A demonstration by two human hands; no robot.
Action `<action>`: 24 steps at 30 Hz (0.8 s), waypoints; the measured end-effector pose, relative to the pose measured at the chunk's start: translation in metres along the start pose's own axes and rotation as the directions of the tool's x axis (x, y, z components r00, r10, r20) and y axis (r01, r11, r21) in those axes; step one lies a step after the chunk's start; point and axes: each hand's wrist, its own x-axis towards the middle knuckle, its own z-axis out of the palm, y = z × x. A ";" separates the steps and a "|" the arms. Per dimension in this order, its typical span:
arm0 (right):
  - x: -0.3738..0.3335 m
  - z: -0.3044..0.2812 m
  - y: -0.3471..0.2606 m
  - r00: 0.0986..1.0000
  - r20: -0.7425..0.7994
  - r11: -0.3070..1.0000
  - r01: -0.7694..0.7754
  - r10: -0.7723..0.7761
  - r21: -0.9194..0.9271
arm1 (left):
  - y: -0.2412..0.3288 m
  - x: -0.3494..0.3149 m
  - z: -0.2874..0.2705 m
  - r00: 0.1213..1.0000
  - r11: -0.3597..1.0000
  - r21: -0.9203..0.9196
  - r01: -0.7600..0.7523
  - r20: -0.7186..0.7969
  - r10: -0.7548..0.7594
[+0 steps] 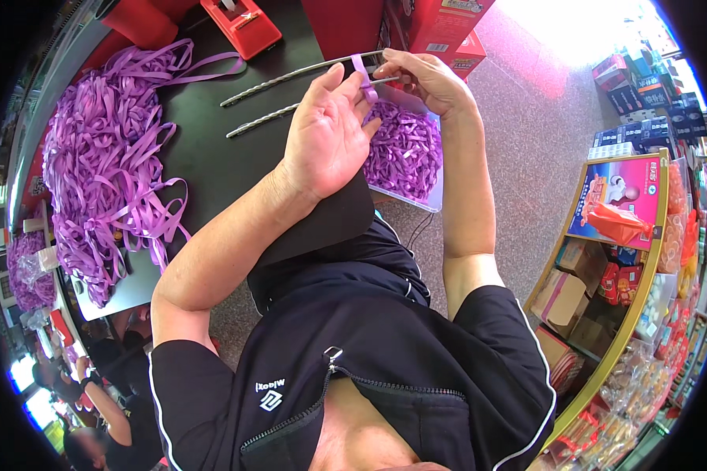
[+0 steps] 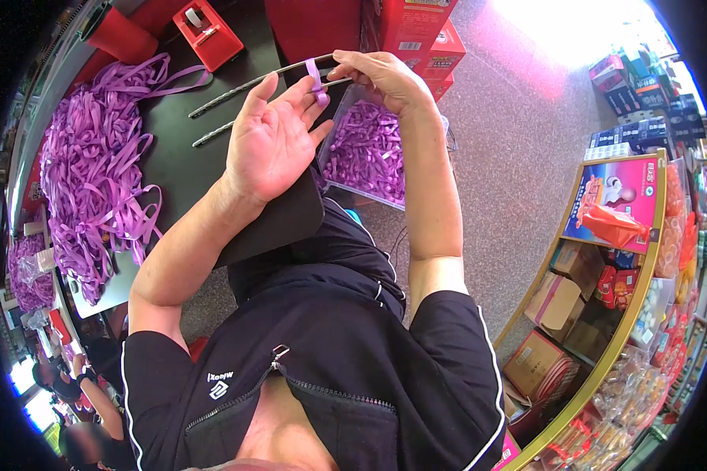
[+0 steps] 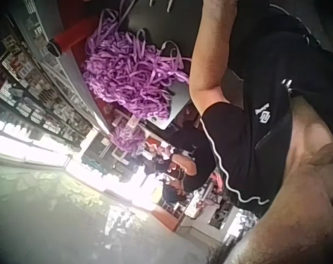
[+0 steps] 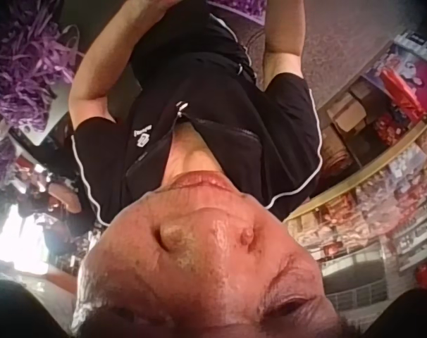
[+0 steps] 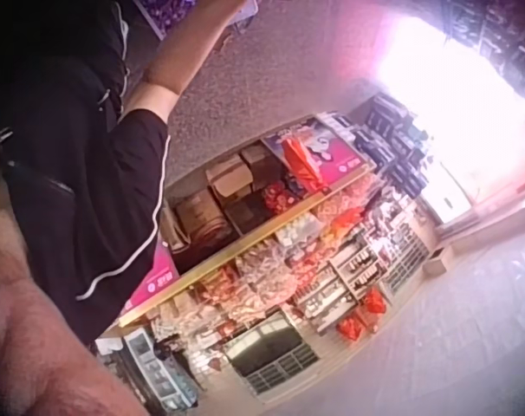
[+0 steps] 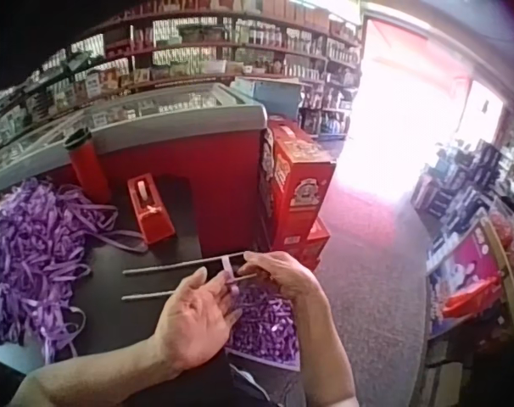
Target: Tying purple ribbons onto metal rods at a workspace.
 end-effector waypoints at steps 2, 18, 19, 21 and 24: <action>0.003 -0.003 0.004 1.000 0.001 1.000 0.016 -0.016 -0.025 | 0.001 0.000 0.001 1.000 1.000 0.018 -0.001 0.010 0.001; 0.034 0.016 0.058 0.912 0.410 0.893 -0.205 0.026 0.400 | 0.001 0.000 -0.003 1.000 1.000 -0.013 0.015 -0.010 -0.016; 0.034 0.019 0.057 0.911 0.411 0.894 -0.204 0.025 0.399 | 0.001 0.000 -0.003 1.000 1.000 -0.002 0.011 0.001 -0.011; 0.034 0.027 0.057 0.834 0.540 0.821 -0.230 -0.110 0.523 | 0.001 -0.001 -0.004 1.000 1.000 -0.008 -0.003 -0.007 0.003; 0.045 0.036 0.072 0.822 0.532 0.719 -0.244 -0.202 0.650 | -0.002 -0.001 -0.002 0.998 0.998 -0.044 -0.041 -0.044 0.039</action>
